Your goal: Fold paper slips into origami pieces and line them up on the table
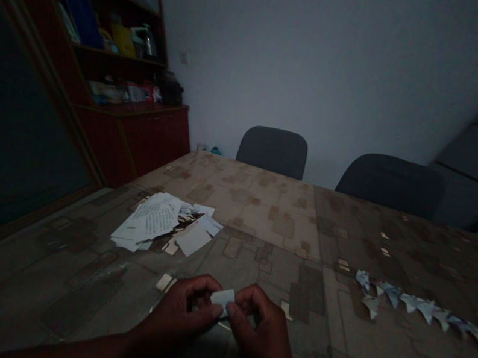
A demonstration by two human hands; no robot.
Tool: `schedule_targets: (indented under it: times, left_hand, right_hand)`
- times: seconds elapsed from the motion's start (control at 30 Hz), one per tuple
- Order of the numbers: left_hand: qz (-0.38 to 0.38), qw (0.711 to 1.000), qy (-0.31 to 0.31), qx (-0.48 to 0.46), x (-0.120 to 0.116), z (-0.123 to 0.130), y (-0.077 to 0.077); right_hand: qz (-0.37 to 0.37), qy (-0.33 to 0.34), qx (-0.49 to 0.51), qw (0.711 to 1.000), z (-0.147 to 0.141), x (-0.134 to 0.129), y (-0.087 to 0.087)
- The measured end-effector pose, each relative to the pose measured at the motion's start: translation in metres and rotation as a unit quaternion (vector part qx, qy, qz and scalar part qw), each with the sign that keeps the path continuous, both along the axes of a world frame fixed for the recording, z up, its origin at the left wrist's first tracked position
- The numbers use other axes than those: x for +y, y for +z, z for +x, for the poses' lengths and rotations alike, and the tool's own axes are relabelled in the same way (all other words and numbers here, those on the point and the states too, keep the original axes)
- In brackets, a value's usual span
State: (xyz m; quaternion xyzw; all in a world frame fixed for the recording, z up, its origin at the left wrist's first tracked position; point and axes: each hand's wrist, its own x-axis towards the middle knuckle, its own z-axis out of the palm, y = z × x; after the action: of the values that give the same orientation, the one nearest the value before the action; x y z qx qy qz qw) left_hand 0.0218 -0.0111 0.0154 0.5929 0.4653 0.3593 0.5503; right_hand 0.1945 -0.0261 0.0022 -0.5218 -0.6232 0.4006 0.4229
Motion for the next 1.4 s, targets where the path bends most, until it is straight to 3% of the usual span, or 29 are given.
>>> schedule_targets:
  times: [0.2, 0.37, 0.53, 0.8, 1.0, 1.17, 1.4]
  left_hand:
    - [-0.011, 1.000, -0.008, -0.017, -0.001, -0.002, -0.011]
    - [0.004, 0.999, -0.035, 0.001, -0.002, -0.003, -0.008]
    - [-0.027, 0.999, -0.040, -0.012, 0.001, -0.001, -0.004]
    - [-0.014, 0.999, -0.022, -0.038, 0.004, -0.003, -0.014]
    - [0.023, 0.999, -0.029, 0.020, 0.001, -0.002, -0.004]
    - [0.005, 1.000, 0.019, 0.016, 0.005, -0.003, -0.002]
    - [0.139, 0.986, -0.007, 0.091, 0.004, -0.005, -0.001]
  right_hand:
    - [-0.028, -0.006, 0.036, 0.999, -0.004, -0.002, 0.002]
    - [-0.016, 0.003, 0.000, 1.000, -0.004, -0.003, 0.002]
    - [-0.012, -0.013, 0.003, 1.000, -0.003, -0.003, 0.001]
    - [-0.025, -0.010, 0.009, 1.000, 0.001, 0.001, 0.001]
    - [0.011, 0.005, -0.049, 0.999, 0.000, 0.000, 0.012]
    - [0.004, 0.016, -0.048, 0.999, 0.001, -0.001, 0.008]
    - [0.083, 0.039, -0.125, 0.988, 0.002, 0.001, 0.006]
